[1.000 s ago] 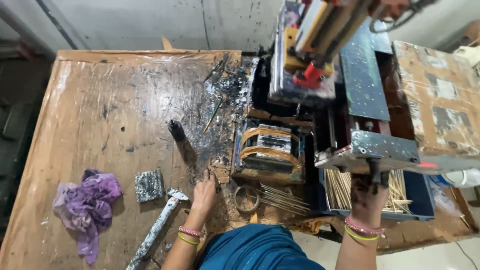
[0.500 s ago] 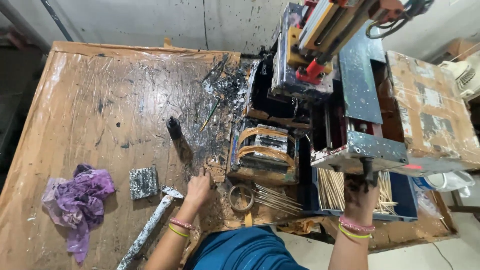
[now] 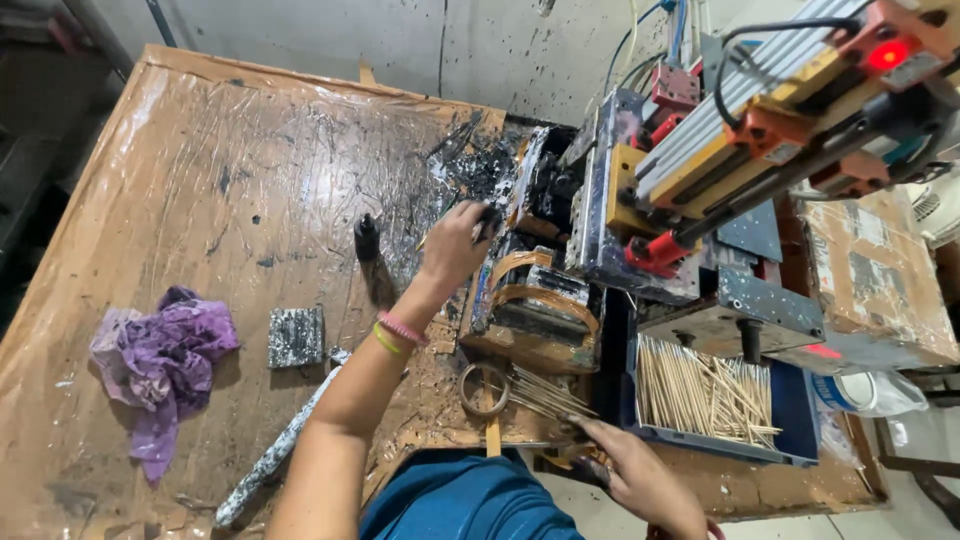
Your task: The person cleans a machine and a wooden workbench using a hammer to scrape off black residue and a purple cloth to wipe the surfaces. They also handle a small metal tool and a bundle of wooden sticks during the process.
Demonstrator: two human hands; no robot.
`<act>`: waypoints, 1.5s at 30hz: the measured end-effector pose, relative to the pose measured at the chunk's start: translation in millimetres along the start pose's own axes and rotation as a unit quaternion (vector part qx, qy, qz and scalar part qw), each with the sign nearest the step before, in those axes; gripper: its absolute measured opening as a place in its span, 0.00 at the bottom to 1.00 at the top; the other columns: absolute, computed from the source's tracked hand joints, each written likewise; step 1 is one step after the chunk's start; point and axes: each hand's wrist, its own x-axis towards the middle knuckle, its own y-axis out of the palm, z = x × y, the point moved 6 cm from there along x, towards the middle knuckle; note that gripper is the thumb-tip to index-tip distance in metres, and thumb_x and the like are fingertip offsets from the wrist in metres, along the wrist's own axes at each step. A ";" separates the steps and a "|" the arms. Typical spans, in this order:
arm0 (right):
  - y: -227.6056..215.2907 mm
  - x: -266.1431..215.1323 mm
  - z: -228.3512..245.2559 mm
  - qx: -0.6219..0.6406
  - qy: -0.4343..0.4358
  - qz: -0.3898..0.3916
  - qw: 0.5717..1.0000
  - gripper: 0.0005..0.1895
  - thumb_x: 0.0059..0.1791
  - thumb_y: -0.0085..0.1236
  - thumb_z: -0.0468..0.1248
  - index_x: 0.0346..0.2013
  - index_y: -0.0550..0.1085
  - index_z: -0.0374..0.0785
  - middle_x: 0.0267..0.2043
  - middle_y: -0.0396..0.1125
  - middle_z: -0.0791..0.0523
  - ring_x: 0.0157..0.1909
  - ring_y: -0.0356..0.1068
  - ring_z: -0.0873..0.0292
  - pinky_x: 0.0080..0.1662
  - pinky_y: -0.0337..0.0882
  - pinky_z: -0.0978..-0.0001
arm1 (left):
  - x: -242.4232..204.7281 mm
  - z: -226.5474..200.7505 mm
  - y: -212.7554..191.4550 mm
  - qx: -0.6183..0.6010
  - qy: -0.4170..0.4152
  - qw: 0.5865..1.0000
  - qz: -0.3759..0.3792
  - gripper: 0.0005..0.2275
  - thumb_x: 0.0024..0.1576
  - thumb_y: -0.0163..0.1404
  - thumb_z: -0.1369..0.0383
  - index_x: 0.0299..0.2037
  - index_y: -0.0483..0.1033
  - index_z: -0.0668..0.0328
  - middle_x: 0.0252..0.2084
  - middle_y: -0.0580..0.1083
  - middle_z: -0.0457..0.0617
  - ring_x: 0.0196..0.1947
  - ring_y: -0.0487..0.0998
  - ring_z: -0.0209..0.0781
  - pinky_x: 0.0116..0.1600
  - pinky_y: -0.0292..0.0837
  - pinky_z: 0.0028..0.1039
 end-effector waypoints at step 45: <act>24.9 -21.0 -20.2 -0.162 0.061 0.071 0.982 0.32 0.45 0.65 0.39 0.63 0.69 0.37 0.58 0.71 0.46 0.61 0.69 0.44 0.59 0.67 0.61 | 67.6 -40.8 61.2 -0.007 0.175 0.983 -0.047 0.20 0.47 0.63 0.66 0.46 0.72 0.66 0.43 0.74 0.58 0.45 0.77 0.55 0.46 0.78 0.37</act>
